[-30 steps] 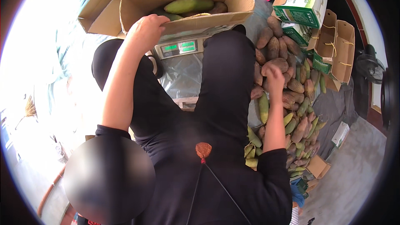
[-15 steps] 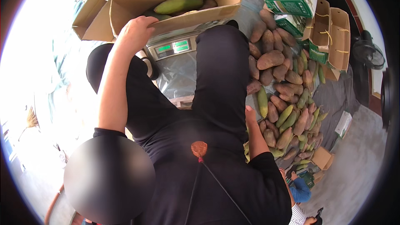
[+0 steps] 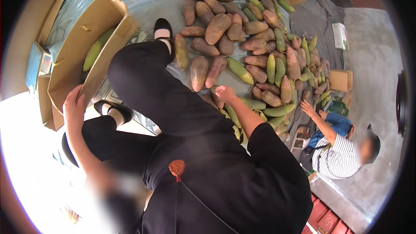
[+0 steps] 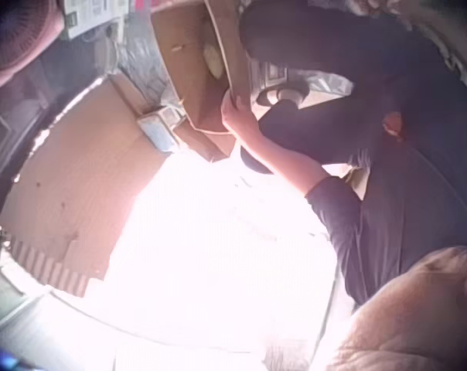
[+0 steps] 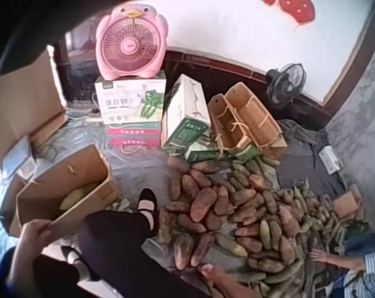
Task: Sort and pack papayas or similar produce into a paper bag for weighing and packaging.
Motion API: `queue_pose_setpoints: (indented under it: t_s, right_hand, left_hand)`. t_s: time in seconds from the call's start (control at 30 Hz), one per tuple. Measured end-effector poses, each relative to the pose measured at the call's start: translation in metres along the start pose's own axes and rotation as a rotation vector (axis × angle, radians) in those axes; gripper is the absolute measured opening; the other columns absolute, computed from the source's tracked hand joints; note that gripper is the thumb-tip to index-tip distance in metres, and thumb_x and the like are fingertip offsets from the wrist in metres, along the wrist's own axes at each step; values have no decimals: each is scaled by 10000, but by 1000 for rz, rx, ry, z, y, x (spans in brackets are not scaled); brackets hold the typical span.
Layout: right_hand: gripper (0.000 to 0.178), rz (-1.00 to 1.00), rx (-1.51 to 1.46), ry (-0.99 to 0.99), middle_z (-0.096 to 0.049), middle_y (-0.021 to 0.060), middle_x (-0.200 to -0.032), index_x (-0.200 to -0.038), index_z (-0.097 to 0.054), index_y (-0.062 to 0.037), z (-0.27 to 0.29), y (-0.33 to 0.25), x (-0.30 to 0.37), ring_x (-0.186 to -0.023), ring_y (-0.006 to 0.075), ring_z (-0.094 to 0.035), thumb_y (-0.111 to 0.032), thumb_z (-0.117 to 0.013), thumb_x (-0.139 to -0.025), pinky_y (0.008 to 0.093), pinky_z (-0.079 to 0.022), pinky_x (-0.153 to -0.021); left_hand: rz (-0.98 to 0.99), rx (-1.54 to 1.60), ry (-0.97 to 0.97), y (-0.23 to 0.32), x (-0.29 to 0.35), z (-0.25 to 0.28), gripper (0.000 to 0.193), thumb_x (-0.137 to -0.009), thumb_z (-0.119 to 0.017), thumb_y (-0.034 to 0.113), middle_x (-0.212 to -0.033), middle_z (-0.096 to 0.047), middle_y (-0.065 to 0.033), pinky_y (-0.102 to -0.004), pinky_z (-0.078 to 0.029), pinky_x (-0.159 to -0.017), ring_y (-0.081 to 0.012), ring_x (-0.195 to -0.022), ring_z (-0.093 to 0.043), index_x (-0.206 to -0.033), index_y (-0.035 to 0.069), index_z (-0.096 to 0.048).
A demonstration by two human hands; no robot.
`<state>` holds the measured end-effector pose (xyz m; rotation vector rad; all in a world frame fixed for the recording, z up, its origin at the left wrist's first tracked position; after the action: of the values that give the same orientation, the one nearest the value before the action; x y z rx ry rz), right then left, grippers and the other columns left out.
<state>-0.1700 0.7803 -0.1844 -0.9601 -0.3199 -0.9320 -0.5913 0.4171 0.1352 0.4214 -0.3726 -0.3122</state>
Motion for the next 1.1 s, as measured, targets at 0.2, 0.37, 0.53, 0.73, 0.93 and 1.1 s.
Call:
queue_pose_setpoints:
  t_s: [0.2, 0.37, 0.53, 0.73, 0.93, 1.1]
  right_hand:
    - [245, -92, -114, 33, -668, 149, -895, -949, -662, -66, 10, 23, -9, -846, 298, -640, -209, -659, -750, 377, -499, -745]
    - [246, -98, 0, 145, -666, 156, -917, -944, -647, -47, 44, 29, -25, -873, 315, -633, -193, -667, -747, 389, -494, -769]
    - [302, -206, 93, 285, -643, 144, -999, -1017, -619, -58, 93, 14, -33, -951, 312, -602, -176, -675, -744, 384, -471, -847]
    - [519, -389, 422, 238, -411, 88, -1356, -1238, -477, -122, 132, 2, -41, -1242, 284, -386, -217, -676, -767, 398, -399, -979]
    - [757, -383, 558, 204, -349, 42, -1384, -1366, -303, -153, 127, 25, -52, -1258, 259, -359, -240, -717, -738, 423, -386, -993]
    - [751, -472, 573, 108, -367, 26, -1350, -1344, -330, -190, 116, 25, -41, -1245, 229, -382, -253, -719, -705, 411, -405, -971]
  left_hand:
    - [21, -47, 23, -3, -2, 4, 311, -829, -517, 65, -1058, -634, -123, -336, -463, -817, -251, -926, -619, -1130, 43, -594]
    - [40, -55, 43, 7, -1, 7, 312, -850, -515, 65, -1086, -632, -145, -331, -453, -870, -250, -1008, -609, -1151, 15, -581]
    - [-36, -145, 86, 11, 0, 11, 298, -863, -523, 51, -1080, -630, -141, -312, -461, -853, -228, -988, -614, -1152, 6, -579]
    - [8, -107, 81, 10, 3, 12, 289, -867, -534, 65, -1067, -622, -136, -305, -463, -840, -222, -961, -612, -1144, 5, -586]
    - [-45, -111, 104, 7, 2, 12, 287, -880, -534, 85, -1064, -614, -139, -297, -452, -853, -217, -975, -599, -1145, -14, -581]
    - [99, 23, 35, 9, 1, 6, 296, -894, -519, 100, -1120, -597, -142, -301, -447, -862, -224, -1003, -588, -1160, -20, -567]
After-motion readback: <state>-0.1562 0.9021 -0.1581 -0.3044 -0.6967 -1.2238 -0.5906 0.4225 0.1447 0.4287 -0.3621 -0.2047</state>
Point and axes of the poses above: each hand's wrist, its own x-axis away from the middle knuckle, its own z-axis out of the back of the hand, y = z × x, the point moved 9 cm from there along -x, towards the middle knuckle
